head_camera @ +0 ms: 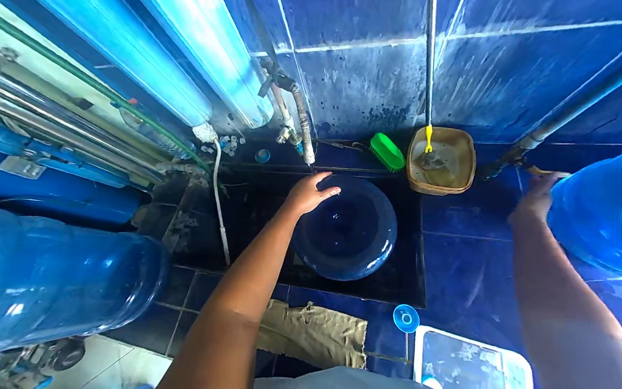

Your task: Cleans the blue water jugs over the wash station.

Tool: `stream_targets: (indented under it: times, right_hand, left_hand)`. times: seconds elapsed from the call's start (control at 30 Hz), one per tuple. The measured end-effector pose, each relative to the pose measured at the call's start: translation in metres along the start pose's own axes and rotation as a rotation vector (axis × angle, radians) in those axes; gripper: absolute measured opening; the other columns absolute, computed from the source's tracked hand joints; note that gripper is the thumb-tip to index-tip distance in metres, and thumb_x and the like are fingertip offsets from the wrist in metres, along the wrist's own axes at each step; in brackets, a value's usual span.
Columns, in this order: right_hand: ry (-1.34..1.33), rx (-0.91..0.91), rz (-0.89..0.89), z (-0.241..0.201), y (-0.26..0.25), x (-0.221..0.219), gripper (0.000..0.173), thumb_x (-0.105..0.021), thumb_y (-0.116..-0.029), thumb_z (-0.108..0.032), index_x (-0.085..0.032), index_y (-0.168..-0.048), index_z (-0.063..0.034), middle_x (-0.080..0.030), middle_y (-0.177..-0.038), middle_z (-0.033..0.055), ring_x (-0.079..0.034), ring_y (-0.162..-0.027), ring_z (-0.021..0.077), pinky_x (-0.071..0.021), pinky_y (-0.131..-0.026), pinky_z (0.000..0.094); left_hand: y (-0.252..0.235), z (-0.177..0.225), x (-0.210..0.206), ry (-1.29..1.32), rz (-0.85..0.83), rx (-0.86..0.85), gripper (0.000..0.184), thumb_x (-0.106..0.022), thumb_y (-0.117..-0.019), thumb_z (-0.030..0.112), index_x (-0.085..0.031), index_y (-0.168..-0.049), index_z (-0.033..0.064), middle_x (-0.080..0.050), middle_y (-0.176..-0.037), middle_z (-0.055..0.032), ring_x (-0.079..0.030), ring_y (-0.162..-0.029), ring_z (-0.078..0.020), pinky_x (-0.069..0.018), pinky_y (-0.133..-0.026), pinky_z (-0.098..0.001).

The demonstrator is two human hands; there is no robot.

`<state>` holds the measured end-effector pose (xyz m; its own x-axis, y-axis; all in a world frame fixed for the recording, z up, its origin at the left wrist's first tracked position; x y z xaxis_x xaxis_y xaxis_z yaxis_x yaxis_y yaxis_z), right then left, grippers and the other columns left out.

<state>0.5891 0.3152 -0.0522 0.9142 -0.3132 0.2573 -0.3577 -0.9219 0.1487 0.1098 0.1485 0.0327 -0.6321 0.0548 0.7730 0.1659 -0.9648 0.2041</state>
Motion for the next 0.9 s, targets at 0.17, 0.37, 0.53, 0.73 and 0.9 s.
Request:
stream_targets:
  times: [0.17, 0.37, 0.53, 0.73, 0.9]
  right_hand:
    - [0.644, 0.296, -0.476, 0.03, 0.135, -0.057, 0.071, -0.036, -0.1092, -0.049, -0.024, -0.163, -0.0033, -0.016, -0.168, 0.0266, -0.008, -0.157, 0.047, 0.0006, -0.119, 0.0762]
    - [-0.315, -0.237, -0.583, 0.008, 0.326, -0.11, 0.073, -0.048, -0.1071, -0.04, -0.014, -0.164, -0.0088, -0.036, -0.161, 0.0189, -0.047, -0.141, 0.0273, -0.0458, -0.112, 0.0472]
    - [-0.397, -0.243, -0.458, -0.063, 0.324, -0.074, 0.054, -0.052, -0.1059, -0.034, -0.039, -0.15, -0.0063, -0.064, -0.125, 0.0176, -0.068, -0.107, 0.0283, -0.0599, -0.084, 0.049]
    - [-0.223, -0.011, -0.619, -0.22, 0.33, -0.011, 0.042, -0.037, -0.106, -0.054, -0.057, -0.131, -0.0247, -0.069, -0.11, 0.0006, -0.069, -0.094, 0.0168, -0.0604, -0.074, 0.0399]
    - [-0.158, 0.126, -0.678, -0.303, 0.369, 0.001, 0.046, -0.028, -0.1054, -0.06, -0.061, -0.117, -0.03, -0.071, -0.103, -0.0083, -0.069, -0.095, 0.0061, -0.0604, -0.08, 0.0304]
  left_hand:
    - [0.035, -0.04, 0.01, 0.112, 0.156, 0.309, 0.066, -0.052, -0.102, 0.059, -0.053, -0.147, 0.01, -0.061, -0.139, -0.0227, -0.056, -0.133, -0.0388, -0.0407, -0.111, -0.0623]
    - [0.09, -0.025, -0.011, 0.26, 0.245, 0.377, 0.071, -0.057, -0.1006, 0.056, -0.047, -0.15, 0.0052, -0.057, -0.142, -0.0261, -0.055, -0.132, -0.0418, -0.0427, -0.109, -0.0629]
    - [0.125, 0.018, 0.026, 0.347, 0.2, 0.108, 0.074, -0.06, -0.098, 0.058, -0.047, -0.153, 0.0091, -0.056, -0.145, -0.0226, -0.051, -0.138, -0.0394, -0.0394, -0.114, -0.0617]
    - [0.217, 0.104, 0.178, 0.38, 0.127, -0.252, 0.076, -0.055, -0.1011, 0.057, -0.035, -0.161, 0.0144, -0.052, -0.151, -0.0196, -0.053, -0.136, -0.036, -0.0415, -0.111, -0.0599]
    - [0.276, 0.127, 0.257, 0.469, 0.095, -0.517, 0.073, -0.055, -0.104, 0.048, -0.032, -0.16, 0.0071, -0.046, -0.157, -0.0161, -0.051, -0.138, -0.0256, -0.0425, -0.113, -0.0468]
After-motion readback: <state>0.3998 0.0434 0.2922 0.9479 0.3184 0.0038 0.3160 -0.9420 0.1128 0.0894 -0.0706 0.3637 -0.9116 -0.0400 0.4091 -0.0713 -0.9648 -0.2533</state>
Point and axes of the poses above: each hand's wrist, its own y-axis away from the middle knuckle, its own x-axis out of the back of the hand, z = x × y, the point moved 3 cm from there along -y, towards the middle knuckle
